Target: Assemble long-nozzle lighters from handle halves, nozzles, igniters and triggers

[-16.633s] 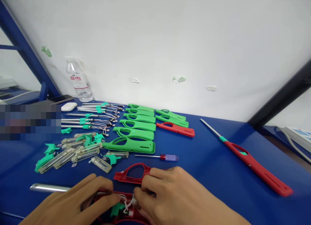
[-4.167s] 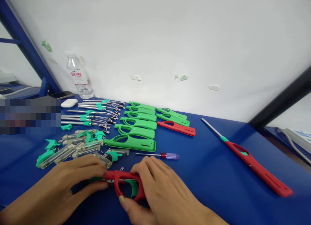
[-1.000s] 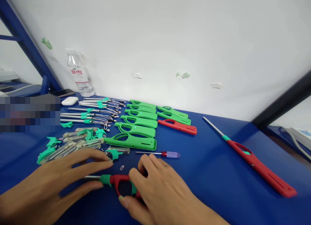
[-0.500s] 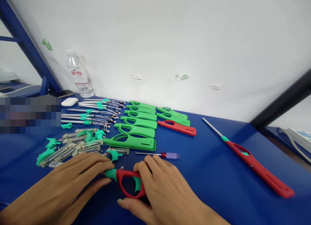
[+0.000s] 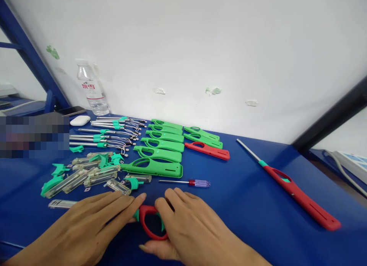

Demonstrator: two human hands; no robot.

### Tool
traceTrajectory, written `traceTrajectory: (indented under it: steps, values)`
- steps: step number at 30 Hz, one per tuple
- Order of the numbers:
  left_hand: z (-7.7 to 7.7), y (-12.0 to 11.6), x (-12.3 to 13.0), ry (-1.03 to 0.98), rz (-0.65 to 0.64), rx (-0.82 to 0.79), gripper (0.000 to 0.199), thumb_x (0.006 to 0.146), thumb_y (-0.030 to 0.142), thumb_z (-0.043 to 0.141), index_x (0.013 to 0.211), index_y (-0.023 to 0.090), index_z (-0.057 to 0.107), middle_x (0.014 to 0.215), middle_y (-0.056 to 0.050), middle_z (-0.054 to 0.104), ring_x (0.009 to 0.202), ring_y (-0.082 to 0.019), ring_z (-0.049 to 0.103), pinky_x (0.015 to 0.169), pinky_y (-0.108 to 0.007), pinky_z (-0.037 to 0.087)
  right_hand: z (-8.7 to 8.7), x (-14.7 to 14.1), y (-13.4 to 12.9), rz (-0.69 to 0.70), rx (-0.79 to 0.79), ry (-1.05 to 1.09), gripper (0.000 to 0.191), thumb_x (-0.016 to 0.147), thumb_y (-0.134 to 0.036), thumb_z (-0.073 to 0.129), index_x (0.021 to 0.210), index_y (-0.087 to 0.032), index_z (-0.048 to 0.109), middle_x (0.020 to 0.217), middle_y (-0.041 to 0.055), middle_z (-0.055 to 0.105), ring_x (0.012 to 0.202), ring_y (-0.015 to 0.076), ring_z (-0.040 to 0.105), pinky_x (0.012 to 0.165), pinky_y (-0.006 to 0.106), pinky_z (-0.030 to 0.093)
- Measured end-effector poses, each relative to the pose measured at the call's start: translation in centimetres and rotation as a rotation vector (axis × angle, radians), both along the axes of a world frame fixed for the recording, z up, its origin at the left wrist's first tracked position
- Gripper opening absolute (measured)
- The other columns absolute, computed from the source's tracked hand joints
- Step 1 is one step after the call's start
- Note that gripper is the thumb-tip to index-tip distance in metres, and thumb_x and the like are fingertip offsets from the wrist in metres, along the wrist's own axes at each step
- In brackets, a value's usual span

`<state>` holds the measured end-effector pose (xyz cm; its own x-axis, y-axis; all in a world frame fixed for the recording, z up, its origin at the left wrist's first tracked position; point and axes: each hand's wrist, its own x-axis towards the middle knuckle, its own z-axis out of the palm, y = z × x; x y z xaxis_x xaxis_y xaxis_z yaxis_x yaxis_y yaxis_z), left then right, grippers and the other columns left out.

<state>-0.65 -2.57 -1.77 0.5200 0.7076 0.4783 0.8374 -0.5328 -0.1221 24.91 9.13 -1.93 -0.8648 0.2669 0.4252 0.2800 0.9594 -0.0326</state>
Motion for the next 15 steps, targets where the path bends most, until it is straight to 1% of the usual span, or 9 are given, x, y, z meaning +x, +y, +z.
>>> traceTrajectory:
  steps: [2,3,4,6,8,9,10,12,15]
  values:
    - [-0.1,0.0,0.2,-0.013,0.002,0.000,0.058,0.117,0.006,0.053,0.172,0.022,0.061,0.122,-0.007,0.088,0.117,-0.023,0.085,0.115,-0.031,0.067,-0.2,-0.1,0.1,0.010,0.033,0.006,0.068,0.078,-0.069,0.111,0.104,-0.021,0.071,0.094,-0.0009,0.082,0.078,0.0220,0.083,0.069,0.032,0.065]
    - [-0.1,0.0,0.3,-0.016,0.003,0.005,0.056,0.117,0.006,0.052,0.170,0.021,0.063,0.120,-0.007,0.088,0.115,-0.023,0.085,0.113,-0.031,0.068,-0.4,-0.1,0.1,0.016,0.053,0.012,0.068,0.079,-0.071,0.110,0.104,-0.020,0.072,0.094,-0.0004,0.082,0.077,0.0224,0.083,0.069,0.032,0.065]
    - [-0.1,0.0,0.4,-0.016,0.004,0.016,0.051,0.118,0.004,0.050,0.163,0.018,0.067,0.118,-0.007,0.088,0.112,-0.023,0.085,0.110,-0.030,0.069,-0.6,-0.1,0.1,0.022,0.072,0.018,0.068,0.080,-0.072,0.109,0.104,-0.020,0.072,0.093,-0.0001,0.082,0.076,0.0225,0.082,0.068,0.032,0.065]
    - [-0.1,0.0,0.7,-0.018,0.001,0.049,0.040,0.120,0.003,0.044,0.143,0.015,0.075,0.113,-0.007,0.088,0.102,-0.021,0.085,0.101,-0.029,0.069,-1.0,-0.2,0.1,0.019,0.099,0.021,0.066,0.084,-0.075,0.105,0.103,-0.021,0.072,0.092,0.0007,0.082,0.075,0.0227,0.081,0.067,0.033,0.065]
    - [0.0,0.1,1.0,-0.015,-0.008,0.062,0.038,0.122,0.005,0.040,0.127,0.015,0.076,0.111,-0.008,0.088,0.096,-0.021,0.084,0.093,-0.029,0.069,-1.2,-0.2,0.0,0.015,0.108,0.012,0.062,0.090,-0.076,0.100,0.102,-0.022,0.071,0.092,0.0006,0.082,0.074,0.0224,0.080,0.067,0.033,0.065]
    - [0.1,0.1,1.1,-0.014,-0.015,0.058,0.038,0.123,0.006,0.039,0.124,0.015,0.076,0.111,-0.008,0.088,0.095,-0.021,0.084,0.092,-0.029,0.069,-1.2,-0.2,-0.1,0.017,0.112,0.015,0.062,0.091,-0.076,0.099,0.102,-0.022,0.071,0.091,0.0007,0.082,0.075,0.0225,0.080,0.067,0.033,0.065]
    - [0.2,0.1,1.2,-0.017,-0.024,0.055,0.038,0.124,0.007,0.039,0.126,0.015,0.076,0.111,-0.008,0.088,0.094,-0.021,0.084,0.091,-0.029,0.069,-1.1,-0.2,-0.2,0.018,0.116,0.023,0.061,0.092,-0.075,0.098,0.104,-0.022,0.072,0.092,0.0010,0.083,0.076,0.0227,0.081,0.068,0.033,0.065]
    - [0.3,0.1,1.3,-0.022,-0.032,0.044,0.038,0.123,0.009,0.042,0.141,0.015,0.074,0.113,-0.007,0.089,0.096,-0.021,0.085,0.093,-0.028,0.070,-0.8,-0.2,-0.4,0.026,0.108,0.041,0.061,0.091,-0.073,0.100,0.104,-0.021,0.072,0.092,0.0005,0.083,0.077,0.0220,0.081,0.068,0.033,0.065]
    - [0.0,0.0,1.2,-0.055,-0.030,0.057,0.052,0.120,0.010,0.051,0.170,0.021,0.060,0.114,-0.004,0.089,0.096,-0.019,0.086,0.095,-0.024,0.071,-0.5,-0.2,-0.6,0.014,0.084,0.060,0.058,0.090,-0.069,0.102,0.103,-0.022,0.071,0.092,-0.0004,0.083,0.077,0.0219,0.082,0.065,0.033,0.064]
